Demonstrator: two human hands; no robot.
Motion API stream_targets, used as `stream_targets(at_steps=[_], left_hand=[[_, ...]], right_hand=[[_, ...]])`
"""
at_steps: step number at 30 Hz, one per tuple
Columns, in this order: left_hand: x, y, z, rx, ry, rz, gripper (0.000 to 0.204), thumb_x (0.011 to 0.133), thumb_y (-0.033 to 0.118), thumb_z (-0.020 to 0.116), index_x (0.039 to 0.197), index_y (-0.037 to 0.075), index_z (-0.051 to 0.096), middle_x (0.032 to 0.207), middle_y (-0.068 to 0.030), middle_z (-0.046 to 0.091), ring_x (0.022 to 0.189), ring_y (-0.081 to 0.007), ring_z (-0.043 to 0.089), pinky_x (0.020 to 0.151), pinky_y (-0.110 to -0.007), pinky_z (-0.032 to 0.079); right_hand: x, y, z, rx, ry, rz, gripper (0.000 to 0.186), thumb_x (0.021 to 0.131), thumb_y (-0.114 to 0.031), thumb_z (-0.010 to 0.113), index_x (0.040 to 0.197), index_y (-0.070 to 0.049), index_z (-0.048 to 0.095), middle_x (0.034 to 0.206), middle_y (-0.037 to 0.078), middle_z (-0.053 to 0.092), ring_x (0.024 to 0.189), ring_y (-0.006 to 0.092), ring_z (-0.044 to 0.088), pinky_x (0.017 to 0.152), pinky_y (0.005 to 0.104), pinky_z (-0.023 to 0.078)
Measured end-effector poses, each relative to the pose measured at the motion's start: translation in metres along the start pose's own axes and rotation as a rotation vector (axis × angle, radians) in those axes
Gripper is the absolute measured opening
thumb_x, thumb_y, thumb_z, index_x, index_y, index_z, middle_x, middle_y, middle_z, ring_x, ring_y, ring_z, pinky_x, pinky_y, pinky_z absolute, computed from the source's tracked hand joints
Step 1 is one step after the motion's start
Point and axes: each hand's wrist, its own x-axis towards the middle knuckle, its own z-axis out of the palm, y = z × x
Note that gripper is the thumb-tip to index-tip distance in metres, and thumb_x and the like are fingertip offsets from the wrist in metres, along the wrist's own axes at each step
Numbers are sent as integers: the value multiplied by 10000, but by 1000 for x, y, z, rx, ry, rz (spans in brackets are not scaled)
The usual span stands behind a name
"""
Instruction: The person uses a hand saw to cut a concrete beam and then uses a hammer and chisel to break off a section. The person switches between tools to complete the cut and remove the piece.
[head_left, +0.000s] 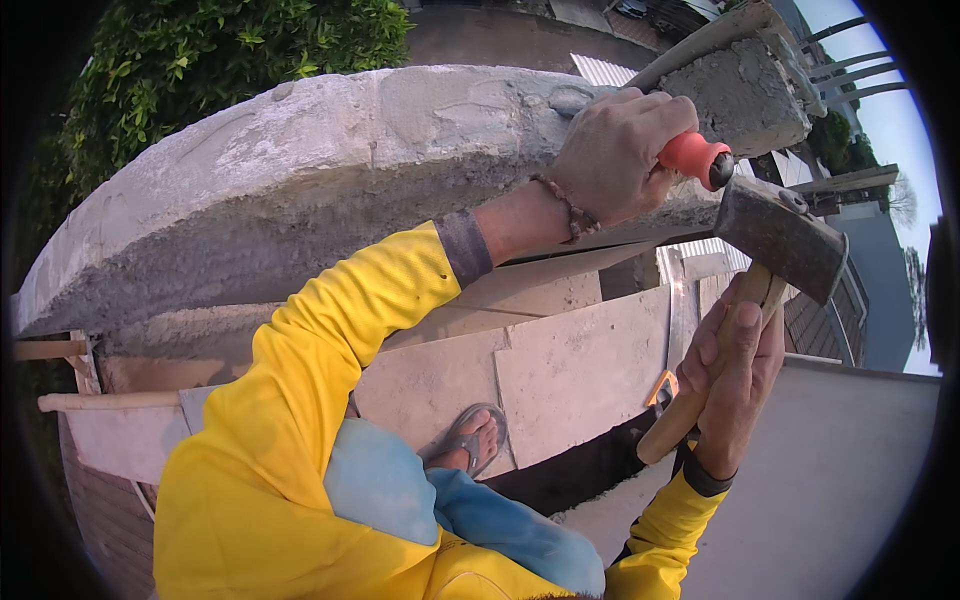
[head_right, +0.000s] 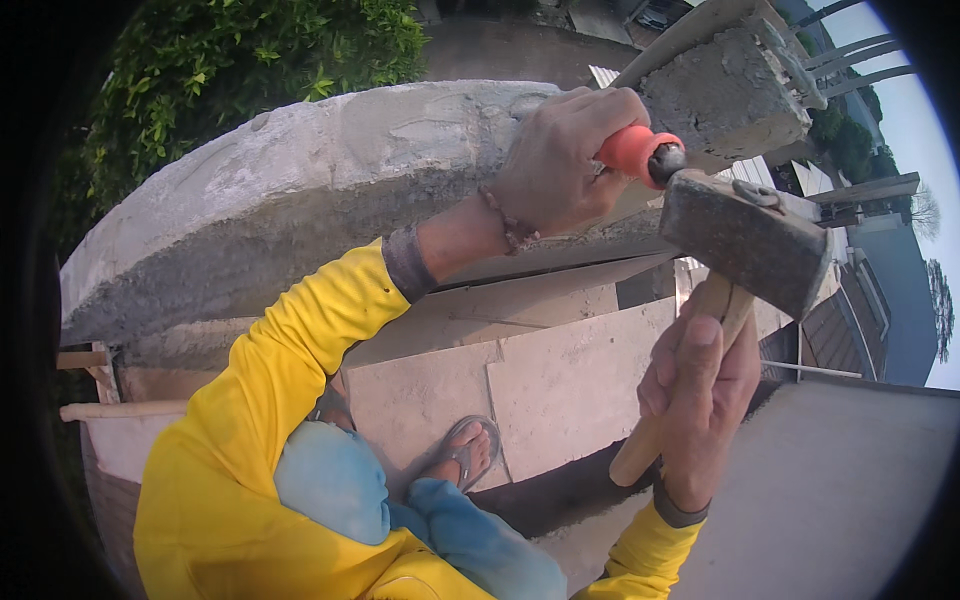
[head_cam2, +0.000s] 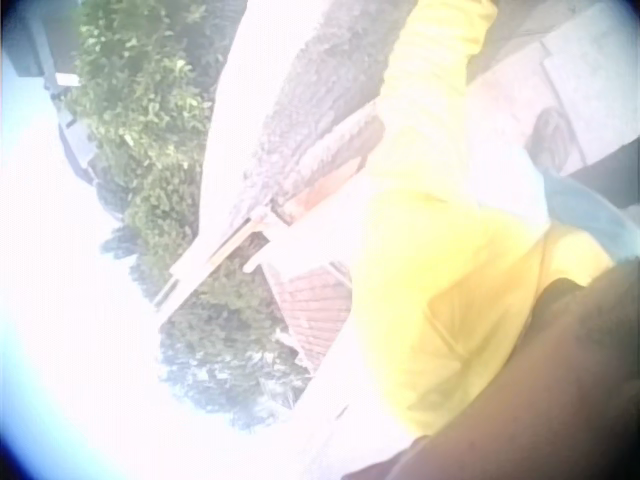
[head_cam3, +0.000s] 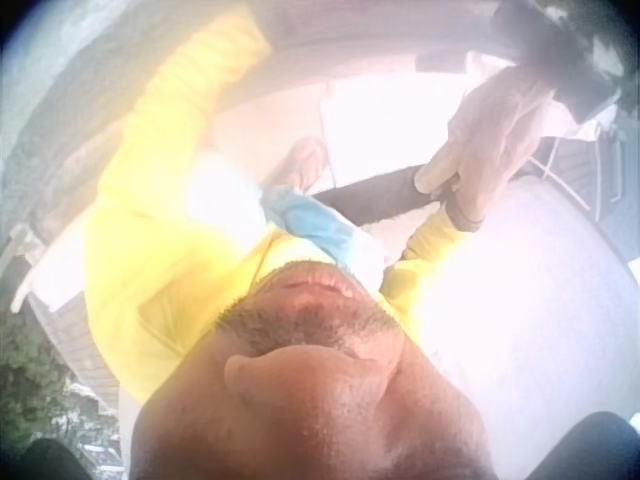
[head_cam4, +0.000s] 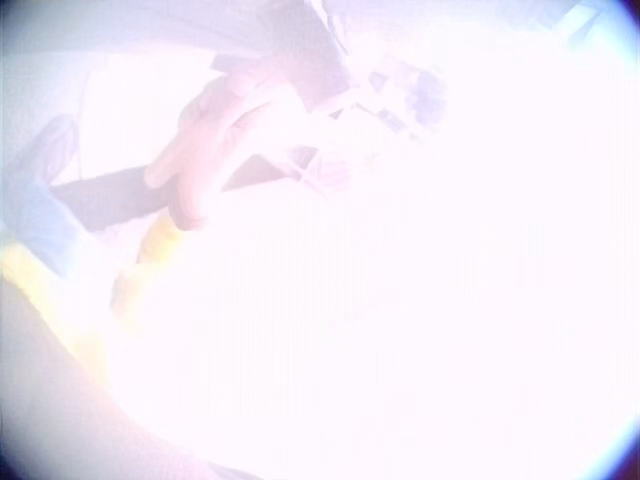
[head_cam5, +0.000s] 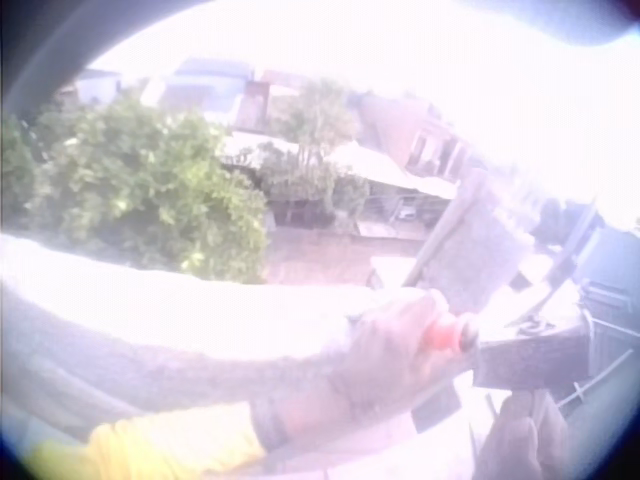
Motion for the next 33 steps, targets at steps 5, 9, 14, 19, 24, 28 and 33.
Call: stream_targets(at_steps=[5,9,14,19,24,28,33], left_hand=[[8,-4,11,-111,-69,-39,209,803,259,867,795,130,703,678,-87,677,617,-332,659,587,-444,518],[-10,-22,5,-24,-172,-45,223,791,323,861,848,143,743,753,-74,728,712,-311,723,694,-473,535],[-36,-31,-2,27,-186,135,165,831,291,835,828,167,726,755,-30,705,771,-251,699,841,-412,480],[-39,-29,0,35,-180,145,180,851,271,825,802,162,691,776,-14,693,785,-237,671,900,-401,456],[-40,-27,-4,43,-136,202,257,902,316,824,783,149,670,749,-7,644,757,-223,625,862,-382,463],[-46,-25,-7,87,-222,203,260,891,301,833,772,143,665,766,-6,651,768,-237,607,886,-395,464],[-45,-23,-9,115,-244,219,271,875,296,846,761,141,654,763,-12,635,784,-249,600,877,-407,460]], right_hand=[[-13,15,4,-44,46,-17,390,1146,-406,503,1223,-24,501,729,-13,474,512,31,402,436,210,360],[-29,36,17,35,64,-42,407,1154,-440,476,1273,-50,487,727,-11,473,484,32,416,429,199,381],[-51,52,23,54,113,11,429,1152,-456,472,1263,-41,476,733,1,478,482,47,426,432,214,396],[-50,44,19,-12,218,-162,438,1145,-466,487,1232,-37,482,734,-2,478,489,45,425,434,209,385],[-50,43,23,-139,115,-102,462,1123,-493,534,1183,-37,481,731,-13,472,501,37,420,440,207,383],[-62,54,26,-156,88,13,385,1109,-367,580,1180,8,528,725,7,528,560,75,487,510,248,412],[-68,59,23,-210,79,88,331,1108,-285,587,1200,33,581,753,60,587,619,130,547,585,304,452]])
